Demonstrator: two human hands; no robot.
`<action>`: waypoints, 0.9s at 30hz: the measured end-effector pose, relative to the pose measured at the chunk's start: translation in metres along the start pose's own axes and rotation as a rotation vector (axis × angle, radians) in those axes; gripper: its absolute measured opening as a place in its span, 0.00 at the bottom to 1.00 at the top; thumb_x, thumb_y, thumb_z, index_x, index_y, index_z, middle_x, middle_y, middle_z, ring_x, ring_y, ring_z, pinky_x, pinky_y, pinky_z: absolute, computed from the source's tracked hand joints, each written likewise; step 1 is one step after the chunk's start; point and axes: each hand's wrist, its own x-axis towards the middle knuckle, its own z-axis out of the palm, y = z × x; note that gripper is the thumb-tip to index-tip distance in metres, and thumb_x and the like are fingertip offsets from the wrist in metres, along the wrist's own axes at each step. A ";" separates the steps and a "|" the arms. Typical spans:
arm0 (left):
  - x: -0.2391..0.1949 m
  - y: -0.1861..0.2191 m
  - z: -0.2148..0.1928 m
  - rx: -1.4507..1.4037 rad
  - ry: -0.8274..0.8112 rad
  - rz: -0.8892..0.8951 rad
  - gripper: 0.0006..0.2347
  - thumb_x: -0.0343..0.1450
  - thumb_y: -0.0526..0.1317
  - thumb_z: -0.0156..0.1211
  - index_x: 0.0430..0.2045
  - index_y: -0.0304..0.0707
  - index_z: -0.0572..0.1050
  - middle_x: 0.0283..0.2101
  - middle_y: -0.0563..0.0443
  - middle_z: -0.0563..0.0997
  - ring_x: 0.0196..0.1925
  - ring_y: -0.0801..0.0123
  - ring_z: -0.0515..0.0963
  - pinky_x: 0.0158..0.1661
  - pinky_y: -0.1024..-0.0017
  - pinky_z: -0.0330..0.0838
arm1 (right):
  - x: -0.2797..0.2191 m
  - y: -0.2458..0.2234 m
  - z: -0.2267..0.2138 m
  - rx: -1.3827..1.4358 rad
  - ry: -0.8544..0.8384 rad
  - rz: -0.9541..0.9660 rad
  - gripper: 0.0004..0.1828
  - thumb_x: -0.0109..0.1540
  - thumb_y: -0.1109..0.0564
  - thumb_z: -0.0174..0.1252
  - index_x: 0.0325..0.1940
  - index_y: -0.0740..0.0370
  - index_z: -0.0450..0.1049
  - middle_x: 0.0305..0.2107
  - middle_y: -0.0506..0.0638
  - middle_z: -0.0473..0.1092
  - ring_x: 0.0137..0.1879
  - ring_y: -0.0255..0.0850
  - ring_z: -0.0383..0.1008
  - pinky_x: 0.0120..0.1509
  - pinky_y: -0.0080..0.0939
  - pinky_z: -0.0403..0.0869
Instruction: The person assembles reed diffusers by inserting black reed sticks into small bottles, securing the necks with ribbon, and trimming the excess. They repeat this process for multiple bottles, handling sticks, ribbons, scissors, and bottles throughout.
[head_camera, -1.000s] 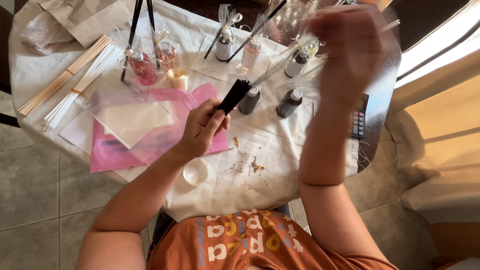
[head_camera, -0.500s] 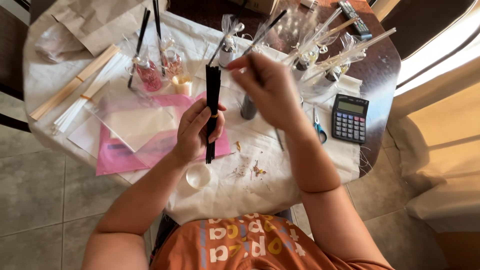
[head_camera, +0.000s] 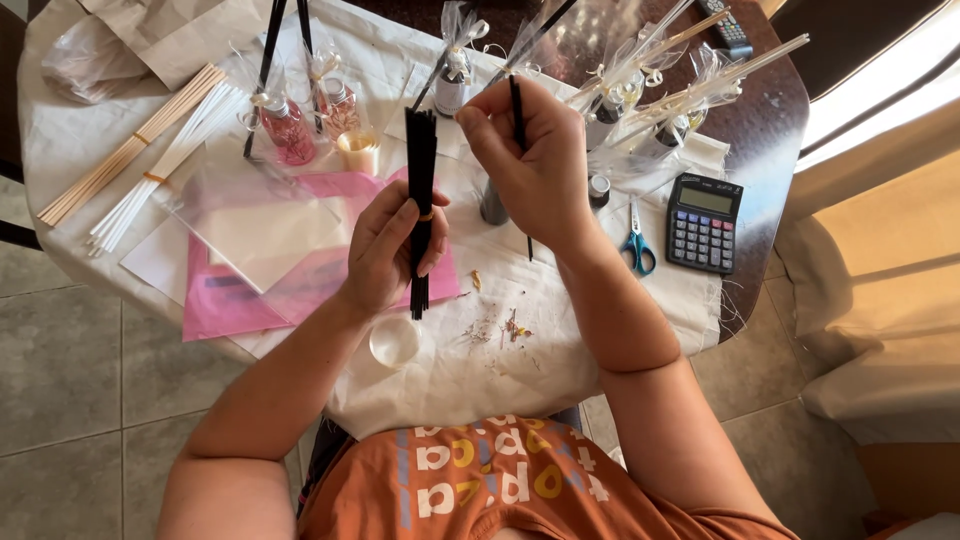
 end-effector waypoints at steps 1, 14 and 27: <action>0.000 0.001 0.000 0.004 -0.009 0.011 0.11 0.80 0.42 0.46 0.45 0.32 0.70 0.27 0.43 0.74 0.18 0.72 0.63 0.23 0.80 0.59 | 0.001 0.000 -0.001 0.032 -0.040 0.014 0.07 0.69 0.61 0.60 0.37 0.61 0.71 0.18 0.37 0.53 0.25 0.26 0.48 0.30 0.29 0.51; 0.001 0.003 0.001 0.021 -0.032 0.001 0.11 0.80 0.42 0.46 0.45 0.32 0.71 0.26 0.44 0.74 0.17 0.71 0.63 0.23 0.79 0.58 | 0.001 0.012 -0.004 0.124 -0.130 0.051 0.08 0.64 0.60 0.69 0.36 0.61 0.75 0.17 0.37 0.50 0.25 0.26 0.48 0.31 0.27 0.52; 0.000 0.006 0.002 0.015 -0.024 0.038 0.11 0.80 0.43 0.46 0.46 0.32 0.69 0.25 0.44 0.72 0.17 0.73 0.62 0.23 0.80 0.57 | 0.009 0.008 -0.005 0.150 -0.319 0.000 0.14 0.70 0.49 0.55 0.38 0.60 0.67 0.24 0.39 0.58 0.27 0.27 0.53 0.28 0.29 0.53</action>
